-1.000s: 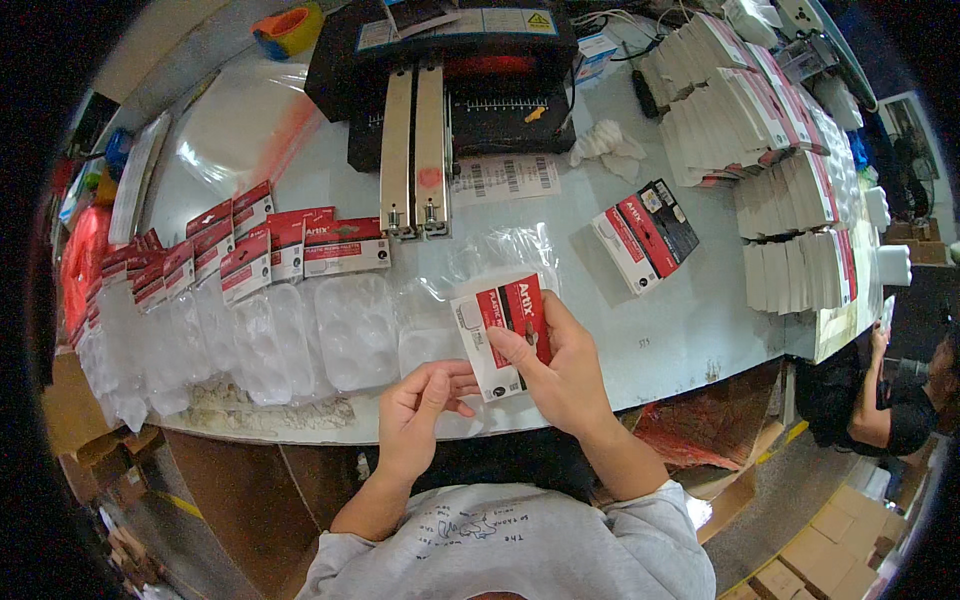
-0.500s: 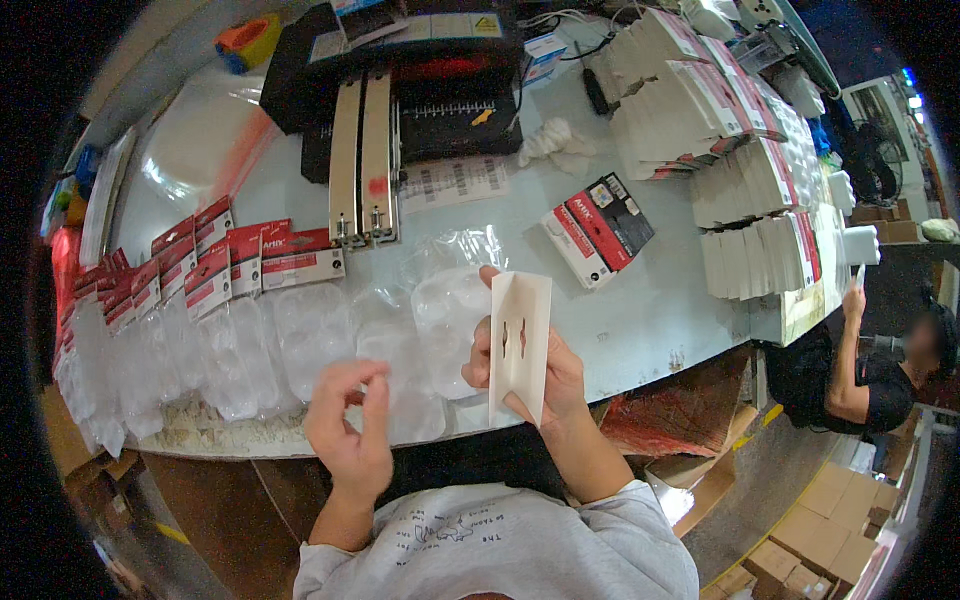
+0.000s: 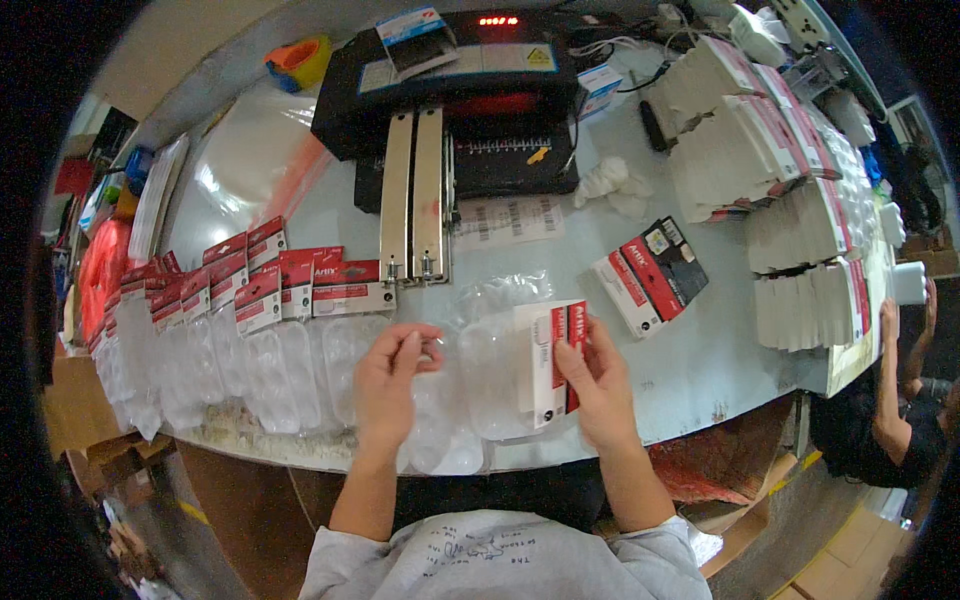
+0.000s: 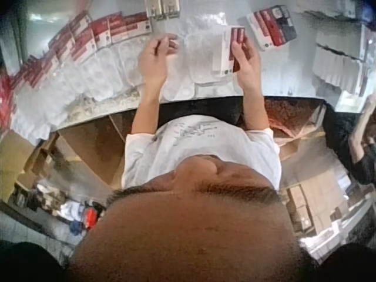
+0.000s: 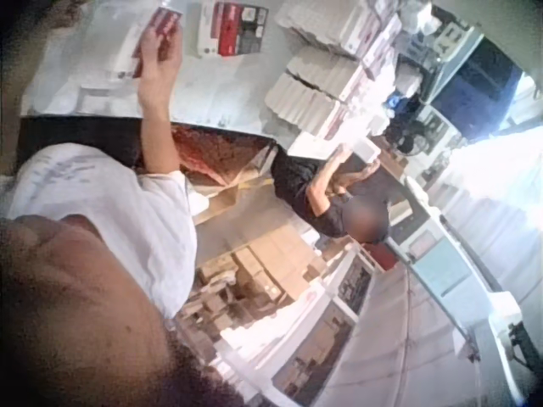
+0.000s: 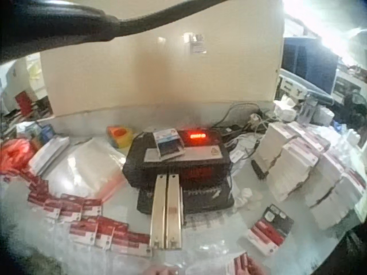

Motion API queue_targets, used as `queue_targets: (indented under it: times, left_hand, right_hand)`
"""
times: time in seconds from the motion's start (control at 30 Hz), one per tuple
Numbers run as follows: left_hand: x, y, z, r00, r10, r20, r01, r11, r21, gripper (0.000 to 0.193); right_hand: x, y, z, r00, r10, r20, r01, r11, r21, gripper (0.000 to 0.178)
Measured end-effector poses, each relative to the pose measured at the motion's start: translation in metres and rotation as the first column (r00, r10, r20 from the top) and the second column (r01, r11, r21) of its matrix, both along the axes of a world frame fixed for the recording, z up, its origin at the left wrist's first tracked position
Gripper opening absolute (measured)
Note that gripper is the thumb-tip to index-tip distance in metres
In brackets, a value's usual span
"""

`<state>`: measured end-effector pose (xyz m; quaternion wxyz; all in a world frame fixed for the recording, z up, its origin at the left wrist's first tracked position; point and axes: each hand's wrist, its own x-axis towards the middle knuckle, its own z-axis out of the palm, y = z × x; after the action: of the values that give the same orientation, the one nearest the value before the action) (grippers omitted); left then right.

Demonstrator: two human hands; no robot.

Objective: The person places white plastic mixing palettes into clear plastic bags and seals them with red Artix labels. They repeat this process for multiple units, stacking the finished packages on the table.

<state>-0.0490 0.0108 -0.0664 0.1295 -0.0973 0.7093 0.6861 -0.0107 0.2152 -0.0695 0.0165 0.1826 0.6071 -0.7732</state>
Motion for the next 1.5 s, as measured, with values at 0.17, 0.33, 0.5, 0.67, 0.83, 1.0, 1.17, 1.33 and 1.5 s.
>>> queue_targets:
  times: [0.17,0.33,0.5,0.67,0.83,1.0,1.17,1.33,1.5]
  left_hand:
    - [0.017,-0.036,0.015,0.980,-0.076,0.185,-0.052,0.796,0.602,0.041]
    - [0.027,-0.039,0.025,0.978,-0.100,0.182,-0.039,0.773,0.633,0.040]
    - [0.041,-0.032,0.039,0.982,-0.136,0.131,0.040,0.827,0.560,0.040]
    - [0.065,-0.005,0.054,0.975,-0.215,0.047,0.169,0.869,0.464,0.040]
    - [0.117,0.089,0.030,0.645,-0.612,-0.457,0.740,0.649,0.176,0.043]
    - [0.162,0.155,-0.005,-0.240,-0.839,-0.488,0.620,0.255,-0.742,0.036]
    - [0.075,0.079,0.000,0.480,-0.336,-0.811,-0.062,0.909,-0.413,0.016]
    - [-0.006,0.020,-0.019,0.867,-0.154,-0.474,-0.303,0.591,-0.747,0.028]
    - [-0.012,0.025,-0.030,0.842,-0.186,-0.507,-0.226,0.730,-0.644,0.024]
  right_hand:
    - [0.002,0.006,-0.005,0.999,-0.041,0.008,0.042,0.998,-0.055,0.040]
    - [0.002,0.001,-0.003,1.000,-0.022,-0.015,0.021,0.997,-0.078,0.036]
    - [0.016,0.010,0.004,0.997,-0.045,-0.061,0.040,0.996,-0.081,0.035]
    - [0.048,0.059,0.018,0.961,-0.239,-0.141,0.229,0.970,-0.083,0.035]
    - [0.108,0.140,0.074,0.755,-0.523,-0.395,0.594,0.801,0.075,0.042]
    - [0.157,0.173,0.106,0.469,-0.568,-0.676,0.870,0.431,0.240,0.051]
    - [0.127,0.146,0.072,0.496,-0.714,-0.495,0.857,0.494,0.146,0.046]
    - [0.067,0.072,0.035,0.880,-0.368,-0.301,0.461,0.815,0.352,0.038]
    - [0.032,0.027,0.044,0.952,-0.059,-0.300,0.176,0.907,0.382,0.037]
